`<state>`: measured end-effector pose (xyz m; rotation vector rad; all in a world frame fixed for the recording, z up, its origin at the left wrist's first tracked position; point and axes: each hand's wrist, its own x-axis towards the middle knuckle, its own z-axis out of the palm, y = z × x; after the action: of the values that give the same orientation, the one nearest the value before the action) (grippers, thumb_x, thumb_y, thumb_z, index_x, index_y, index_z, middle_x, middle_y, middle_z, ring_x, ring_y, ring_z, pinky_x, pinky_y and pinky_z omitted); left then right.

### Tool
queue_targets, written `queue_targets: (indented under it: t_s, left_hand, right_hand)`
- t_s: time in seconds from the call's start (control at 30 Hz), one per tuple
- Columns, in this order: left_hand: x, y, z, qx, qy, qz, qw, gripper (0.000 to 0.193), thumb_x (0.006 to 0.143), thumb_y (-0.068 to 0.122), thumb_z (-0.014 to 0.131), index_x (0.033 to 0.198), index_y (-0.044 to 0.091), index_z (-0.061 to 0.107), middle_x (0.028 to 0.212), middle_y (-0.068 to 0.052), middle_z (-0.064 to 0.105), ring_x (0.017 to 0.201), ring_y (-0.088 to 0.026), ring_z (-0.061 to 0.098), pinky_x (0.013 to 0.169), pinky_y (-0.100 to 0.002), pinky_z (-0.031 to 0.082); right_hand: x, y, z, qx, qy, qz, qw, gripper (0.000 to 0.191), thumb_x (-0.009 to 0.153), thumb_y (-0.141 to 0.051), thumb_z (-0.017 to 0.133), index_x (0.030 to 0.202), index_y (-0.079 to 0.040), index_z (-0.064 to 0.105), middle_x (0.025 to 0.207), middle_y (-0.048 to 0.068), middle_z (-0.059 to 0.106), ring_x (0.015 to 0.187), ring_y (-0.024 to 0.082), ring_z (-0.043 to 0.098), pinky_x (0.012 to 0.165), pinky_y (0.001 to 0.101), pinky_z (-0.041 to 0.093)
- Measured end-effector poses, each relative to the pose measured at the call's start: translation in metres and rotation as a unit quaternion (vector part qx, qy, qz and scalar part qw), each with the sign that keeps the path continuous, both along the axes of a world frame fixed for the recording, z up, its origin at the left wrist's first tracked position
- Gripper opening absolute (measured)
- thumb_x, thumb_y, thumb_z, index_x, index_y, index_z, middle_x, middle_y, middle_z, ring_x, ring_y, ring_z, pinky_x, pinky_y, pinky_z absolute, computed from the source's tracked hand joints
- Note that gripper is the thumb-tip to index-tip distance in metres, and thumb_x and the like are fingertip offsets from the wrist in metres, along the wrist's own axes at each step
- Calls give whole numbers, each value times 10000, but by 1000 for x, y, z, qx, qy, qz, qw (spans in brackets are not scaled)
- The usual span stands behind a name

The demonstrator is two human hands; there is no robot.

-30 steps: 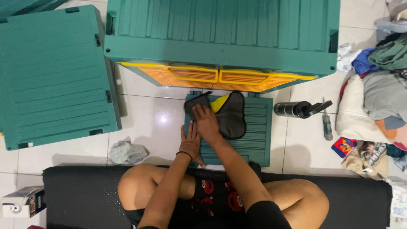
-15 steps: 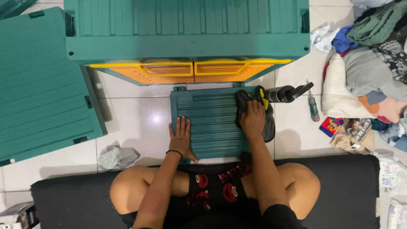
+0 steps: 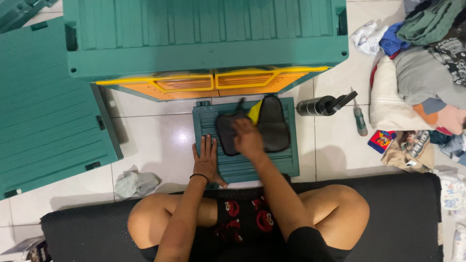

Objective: The person sits on the floor and takes apart a green plastic drawer cabinet, separating the side and front panels from the frame. They wipe each removed panel with a gray and yellow cloth and set the panels aside on the tiled floor.

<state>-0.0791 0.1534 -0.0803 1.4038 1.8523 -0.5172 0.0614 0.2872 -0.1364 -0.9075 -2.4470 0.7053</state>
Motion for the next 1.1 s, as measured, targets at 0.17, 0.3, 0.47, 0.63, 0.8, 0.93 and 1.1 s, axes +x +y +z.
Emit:
queue_targets:
  t_s: [0.17,0.3,0.47,0.63,0.8,0.93,1.1]
  left_hand:
    - [1,-1,-5,-3,-5,5,1000,1836,327,712,954,1606,-18,-143,1688,-263,-213,1554,-408,-222,1182,-700,-62]
    - [2,-5,-10,27,-8,11,1000,1833,313,714,951,1608,-26,-116,1691,-265,-190,1558,-415,-205,1187,-708,-52]
    - [4,-4,-9,10,1,-5,1000,1830,326,723,947,1606,-26,-126,1680,-272,-197,1546,-435,-215,1182,-706,-55]
    - [7,-4,-6,0,10,-20,1000,1786,352,728,937,1605,-7,-101,1688,-269,-193,1555,-432,-214,1194,-701,-49]
    - [11,-7,-3,16,5,11,1000,1821,313,707,953,1611,-2,-109,1698,-229,-182,1564,-387,-204,1200,-682,-40]
    - [9,-7,3,-2,-7,15,1000,1837,313,698,967,1611,-7,-125,1691,-243,-194,1558,-392,-216,1194,-678,-60]
    - [4,-10,6,9,-10,11,1000,1847,306,703,965,1605,-14,-135,1688,-261,-193,1555,-401,-216,1199,-666,-86]
  right_hand:
    - [84,42,1,78,-96,-116,986,611,912,-140,608,1501,-17,498,1552,232,476,1455,427,417,1207,541,317]
    - [80,33,-16,81,-179,-196,961,704,951,-217,561,1555,84,364,1625,287,335,1521,476,284,1236,589,208]
    - [16,-28,-18,4,-120,-120,985,705,878,-198,587,1503,67,399,1614,286,320,1511,464,267,1226,592,187]
    - [-30,-57,-1,25,-106,11,994,574,890,-181,614,1417,33,535,1481,233,485,1413,425,423,1207,532,300]
    - [14,-9,8,-16,-47,-45,998,288,900,-177,644,1143,-23,643,1173,179,631,1114,407,583,972,490,479]
    - [82,39,26,71,-113,-128,983,259,915,-148,667,1131,-5,661,1107,224,617,1044,435,575,925,538,452]
    - [95,32,16,132,-116,-144,974,380,955,-145,614,1297,18,586,1370,244,541,1309,450,500,1171,582,366]
